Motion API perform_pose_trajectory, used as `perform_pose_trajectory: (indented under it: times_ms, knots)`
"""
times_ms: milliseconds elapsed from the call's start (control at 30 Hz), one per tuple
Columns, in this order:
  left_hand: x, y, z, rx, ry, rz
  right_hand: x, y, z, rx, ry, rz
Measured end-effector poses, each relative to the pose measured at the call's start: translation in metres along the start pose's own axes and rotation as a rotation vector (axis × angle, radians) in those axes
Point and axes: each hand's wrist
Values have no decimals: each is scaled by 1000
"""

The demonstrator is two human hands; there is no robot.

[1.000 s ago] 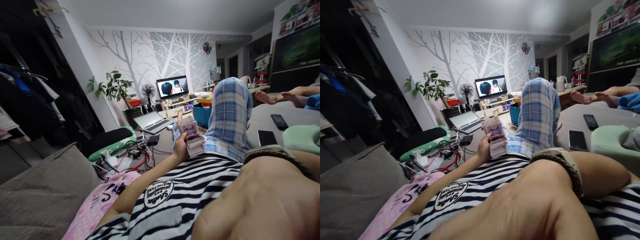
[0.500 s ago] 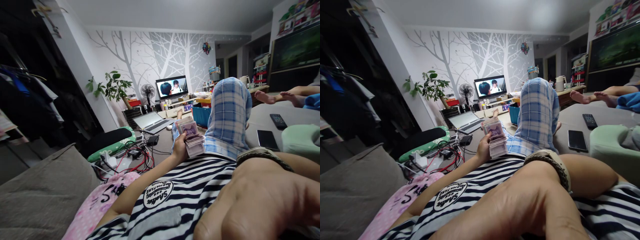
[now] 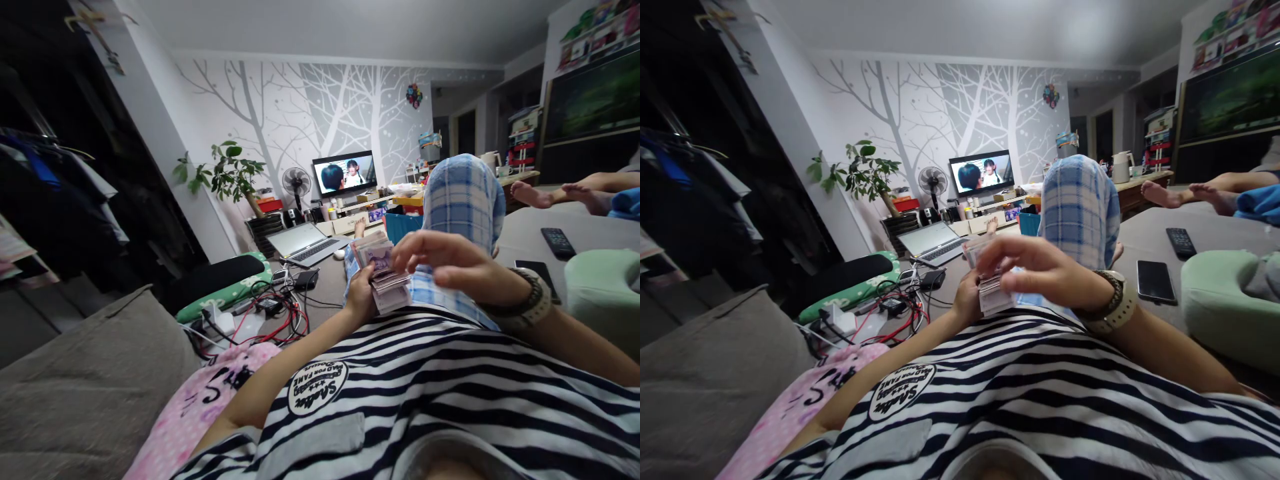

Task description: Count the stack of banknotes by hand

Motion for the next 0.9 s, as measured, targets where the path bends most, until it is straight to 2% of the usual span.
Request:
perform_pose_trajectory:
  times_ms: [100, 133, 200, 300, 433, 600, 733, 900]
  knots:
    - [3, 4, 4, 12, -66, -51, 4, -21, 54, 217, 154, 513]
    - [5, 5, 6, 17, -84, -62, 4, -25, 71, 268, 208, 622]
    - [7, 4, 6, 22, -99, -68, 3, -26, 100, 266, 315, 705]
    - [5, -8, -2, 15, -83, -53, 5, -14, 135, 211, 372, 695]
    - [-3, -23, -16, 9, -56, -39, 13, 3, 156, 236, 295, 656]
    - [-6, -22, -19, 55, -82, -75, 19, 5, 158, 285, 208, 672]
    - [-7, -18, -17, 113, -117, -44, 21, 5, 158, 305, 167, 668]
    - [-6, -17, -15, 111, -147, -46, 21, 10, 155, 234, 124, 652]
Point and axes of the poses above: each hand's wrist, its own x-axis away from the middle knuckle, its own y-axis out of the palm, z = x × y, and after that the axes turned 1 degree about -z, right-handed
